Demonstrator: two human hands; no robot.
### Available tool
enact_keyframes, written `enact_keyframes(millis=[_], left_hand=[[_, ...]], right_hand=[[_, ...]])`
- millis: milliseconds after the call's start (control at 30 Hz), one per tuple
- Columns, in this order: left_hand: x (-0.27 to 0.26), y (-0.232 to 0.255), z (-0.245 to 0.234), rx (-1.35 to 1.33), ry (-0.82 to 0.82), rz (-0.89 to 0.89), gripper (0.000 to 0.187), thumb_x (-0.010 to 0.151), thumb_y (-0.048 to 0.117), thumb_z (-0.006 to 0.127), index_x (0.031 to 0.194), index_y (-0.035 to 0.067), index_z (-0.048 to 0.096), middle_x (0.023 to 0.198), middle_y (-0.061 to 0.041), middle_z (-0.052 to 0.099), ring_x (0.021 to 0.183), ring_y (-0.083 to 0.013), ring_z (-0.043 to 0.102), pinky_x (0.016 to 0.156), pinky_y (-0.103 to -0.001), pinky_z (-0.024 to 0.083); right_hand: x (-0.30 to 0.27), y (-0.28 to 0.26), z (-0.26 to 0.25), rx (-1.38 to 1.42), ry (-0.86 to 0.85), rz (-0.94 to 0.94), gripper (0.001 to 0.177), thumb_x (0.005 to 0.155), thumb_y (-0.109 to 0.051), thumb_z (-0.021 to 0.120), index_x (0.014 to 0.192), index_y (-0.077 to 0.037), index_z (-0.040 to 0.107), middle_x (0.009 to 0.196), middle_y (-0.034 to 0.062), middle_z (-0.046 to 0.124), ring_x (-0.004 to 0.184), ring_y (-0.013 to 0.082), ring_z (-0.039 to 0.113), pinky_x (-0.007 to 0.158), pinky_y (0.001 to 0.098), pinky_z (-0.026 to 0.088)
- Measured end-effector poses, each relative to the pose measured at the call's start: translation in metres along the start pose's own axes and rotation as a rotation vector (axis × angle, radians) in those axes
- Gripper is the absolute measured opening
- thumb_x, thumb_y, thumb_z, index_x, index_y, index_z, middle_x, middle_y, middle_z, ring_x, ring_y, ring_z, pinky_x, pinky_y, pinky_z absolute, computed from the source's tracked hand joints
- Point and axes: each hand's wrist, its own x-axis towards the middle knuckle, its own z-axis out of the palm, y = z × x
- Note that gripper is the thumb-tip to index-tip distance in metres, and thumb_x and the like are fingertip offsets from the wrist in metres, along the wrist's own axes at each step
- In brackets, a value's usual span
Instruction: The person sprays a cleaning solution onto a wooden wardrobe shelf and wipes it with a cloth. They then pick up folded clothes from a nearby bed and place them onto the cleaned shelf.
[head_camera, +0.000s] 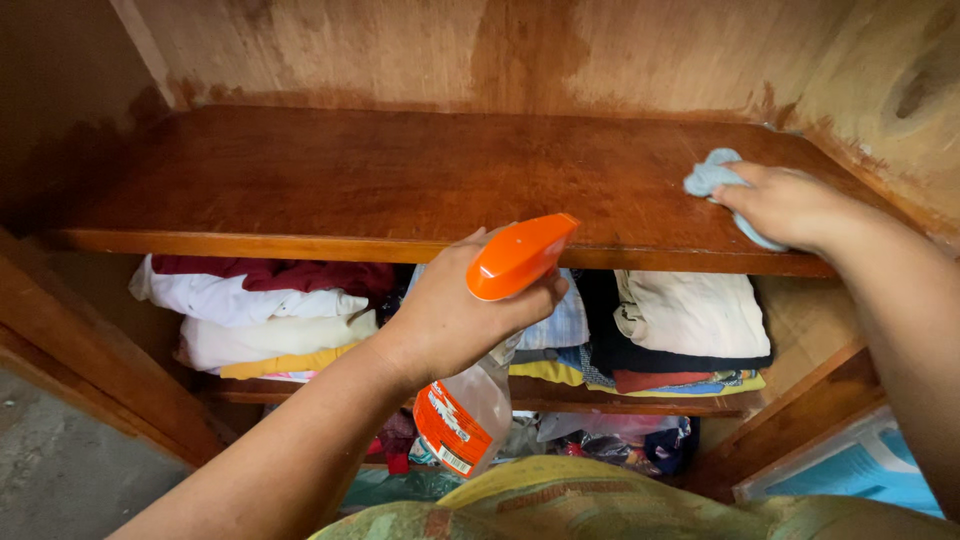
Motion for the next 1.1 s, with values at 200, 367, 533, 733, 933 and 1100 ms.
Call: enact_keyframes(millis=[200, 367, 533, 733, 933, 1100], left_hand=[[0.001, -0.001, 0.003, 0.031, 0.034, 0.048, 0.03, 0.088, 0.038, 0.063, 0.099, 0.01, 0.067, 0.096, -0.014, 0.071, 0.096, -0.0386, 0.065, 0.102, -0.052, 0.047], [0.001, 0.002, 0.003, 0.0, 0.059, 0.086, 0.03, 0.086, 0.035, 0.065, 0.102, 0.01, 0.068, 0.101, -0.015, 0.07, 0.098, -0.0389, 0.066, 0.107, -0.056, 0.042], [0.0, 0.0, 0.003, -0.011, 0.054, 0.069, 0.032, 0.087, 0.036, 0.065, 0.104, 0.01, 0.068, 0.101, -0.014, 0.072, 0.099, -0.0392, 0.065, 0.113, -0.057, 0.036], [0.0, -0.002, 0.008, 0.051, 0.064, 0.07, 0.03, 0.087, 0.037, 0.064, 0.1, 0.01, 0.067, 0.102, -0.014, 0.071, 0.101, -0.0382, 0.064, 0.114, -0.055, 0.039], [-0.002, -0.001, 0.008, 0.092, 0.062, 0.099, 0.028, 0.087, 0.035, 0.062, 0.103, 0.013, 0.068, 0.107, -0.014, 0.071, 0.109, -0.0383, 0.062, 0.113, -0.053, 0.04], [-0.001, 0.002, 0.007, 0.005, 0.124, 0.083, 0.044, 0.086, 0.039, 0.066, 0.123, 0.015, 0.067, 0.149, -0.024, 0.05, 0.133, -0.0377, 0.051, 0.111, -0.048, 0.042]], right_hand=[[0.061, -0.003, 0.028, -0.471, 0.036, -0.685, 0.054, 0.091, -0.025, 0.05, 0.145, -0.022, 0.055, 0.16, 0.0137, 0.041, 0.149, 0.039, 0.033, 0.12, 0.0432, 0.029], [-0.004, -0.096, 0.032, -0.028, -0.09, -0.503, 0.053, 0.106, -0.043, 0.041, 0.152, -0.018, 0.044, 0.165, 0.0157, 0.029, 0.154, 0.0345, 0.024, 0.123, 0.0437, 0.021], [-0.04, -0.081, 0.015, -0.051, -0.117, -0.501, 0.057, 0.101, -0.051, 0.039, 0.151, -0.024, 0.046, 0.166, 0.0088, 0.031, 0.156, 0.0301, 0.027, 0.125, 0.0426, 0.019], [0.049, 0.08, 0.007, -0.272, -0.128, -0.128, 0.056, 0.1, -0.054, 0.038, 0.15, -0.033, 0.051, 0.173, 0.004, 0.018, 0.154, 0.0381, 0.021, 0.124, 0.0446, 0.019], [0.11, 0.063, 0.028, -0.14, -0.13, -0.007, 0.057, 0.106, -0.054, 0.041, 0.154, -0.023, 0.045, 0.168, 0.0088, 0.033, 0.154, 0.032, 0.032, 0.126, 0.0434, 0.025], [0.063, -0.098, 0.037, -0.178, -0.147, -0.431, 0.046, 0.092, -0.038, 0.057, 0.133, -0.018, 0.058, 0.152, 0.0097, 0.047, 0.141, 0.0314, 0.043, 0.116, 0.0443, 0.033]])
